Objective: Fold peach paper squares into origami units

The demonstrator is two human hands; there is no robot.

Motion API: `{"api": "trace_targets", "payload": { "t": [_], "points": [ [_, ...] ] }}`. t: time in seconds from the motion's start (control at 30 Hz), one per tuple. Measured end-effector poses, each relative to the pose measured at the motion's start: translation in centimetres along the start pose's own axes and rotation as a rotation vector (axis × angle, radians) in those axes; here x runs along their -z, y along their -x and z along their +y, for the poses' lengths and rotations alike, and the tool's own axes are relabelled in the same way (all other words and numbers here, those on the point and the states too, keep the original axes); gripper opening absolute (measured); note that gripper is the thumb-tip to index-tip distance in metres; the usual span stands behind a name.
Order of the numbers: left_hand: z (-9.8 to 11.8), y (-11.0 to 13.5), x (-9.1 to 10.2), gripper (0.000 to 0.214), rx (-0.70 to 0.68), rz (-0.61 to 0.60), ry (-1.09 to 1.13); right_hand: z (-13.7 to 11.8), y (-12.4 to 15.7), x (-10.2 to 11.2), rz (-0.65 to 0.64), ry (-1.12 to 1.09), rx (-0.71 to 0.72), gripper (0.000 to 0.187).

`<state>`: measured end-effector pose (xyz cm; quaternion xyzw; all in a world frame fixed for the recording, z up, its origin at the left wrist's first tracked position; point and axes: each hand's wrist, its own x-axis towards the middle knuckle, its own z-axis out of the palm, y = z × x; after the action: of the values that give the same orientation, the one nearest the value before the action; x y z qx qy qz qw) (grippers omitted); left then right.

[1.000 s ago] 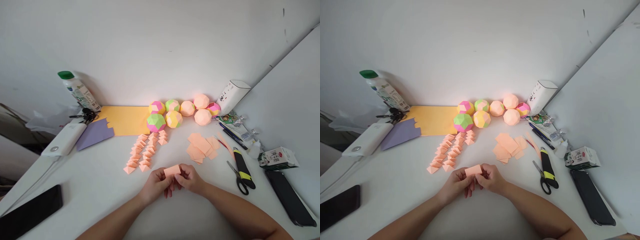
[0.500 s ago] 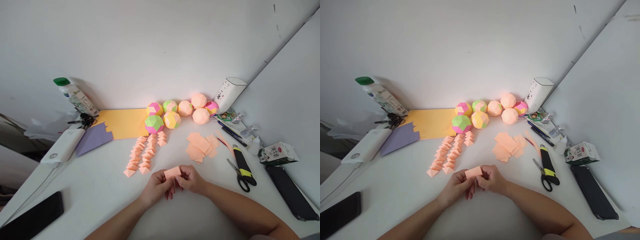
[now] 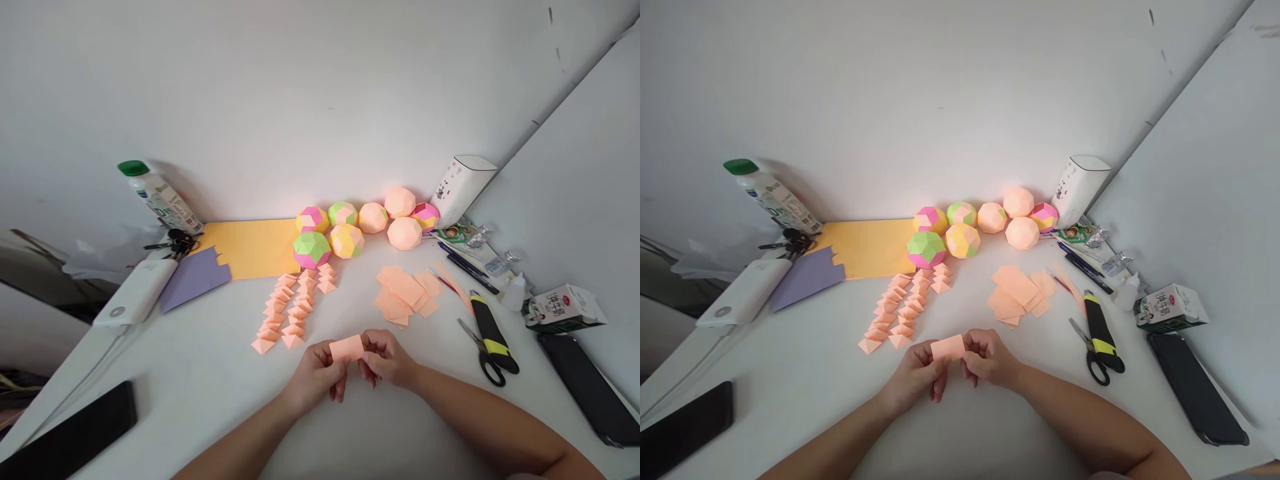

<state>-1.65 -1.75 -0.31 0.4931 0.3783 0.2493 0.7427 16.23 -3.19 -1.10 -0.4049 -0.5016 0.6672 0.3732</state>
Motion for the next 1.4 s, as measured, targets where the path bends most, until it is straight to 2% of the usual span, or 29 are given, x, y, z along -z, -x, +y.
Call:
{"api": "trace_targets", "payload": {
  "t": [0.17, 0.3, 0.4, 0.6, 0.77, 0.97, 1.17, 1.4],
  "points": [
    [0.3, 0.1, 0.0, 0.026, -0.026, 0.037, 0.027, -0.3, -0.3, 0.1, 0.03, -0.156, 0.081, 0.009],
    [0.4, 0.1, -0.3, 0.031, -0.036, -0.001, 0.007, -0.8, -0.3, -0.3, -0.024, 0.015, 0.037, 0.018],
    [0.6, 0.1, -0.5, 0.027, -0.024, 0.014, 0.012, -0.6, -0.2, -0.3, -0.039, 0.111, 0.032, 0.021],
    [0.3, 0.0, -0.6, 0.023, 0.006, 0.035, -0.008, -0.4, -0.3, -0.1, -0.054, 0.056, 0.062, 0.019],
    [-0.5, 0.1, -0.2, 0.023, 0.006, 0.091, 0.077, -0.6, -0.3, -0.2, 0.031, -0.005, 0.046, 0.02],
    [-0.3, -0.1, -0.2, 0.025, -0.105, 0.14, 0.313, -0.6, -0.4, -0.2, 0.134, 0.001, 0.063, 0.024],
    [0.1, -0.2, -0.2, 0.032, -0.111, 0.107, 0.31, 0.0, -0.3, -0.4, 0.117, 0.112, 0.092, 0.021],
    [-0.2, -0.1, 0.0, 0.027, -0.118, 0.104, 0.306, 0.1, -0.4, -0.6, 0.161, 0.072, 0.087, 0.019]
  ]
}}
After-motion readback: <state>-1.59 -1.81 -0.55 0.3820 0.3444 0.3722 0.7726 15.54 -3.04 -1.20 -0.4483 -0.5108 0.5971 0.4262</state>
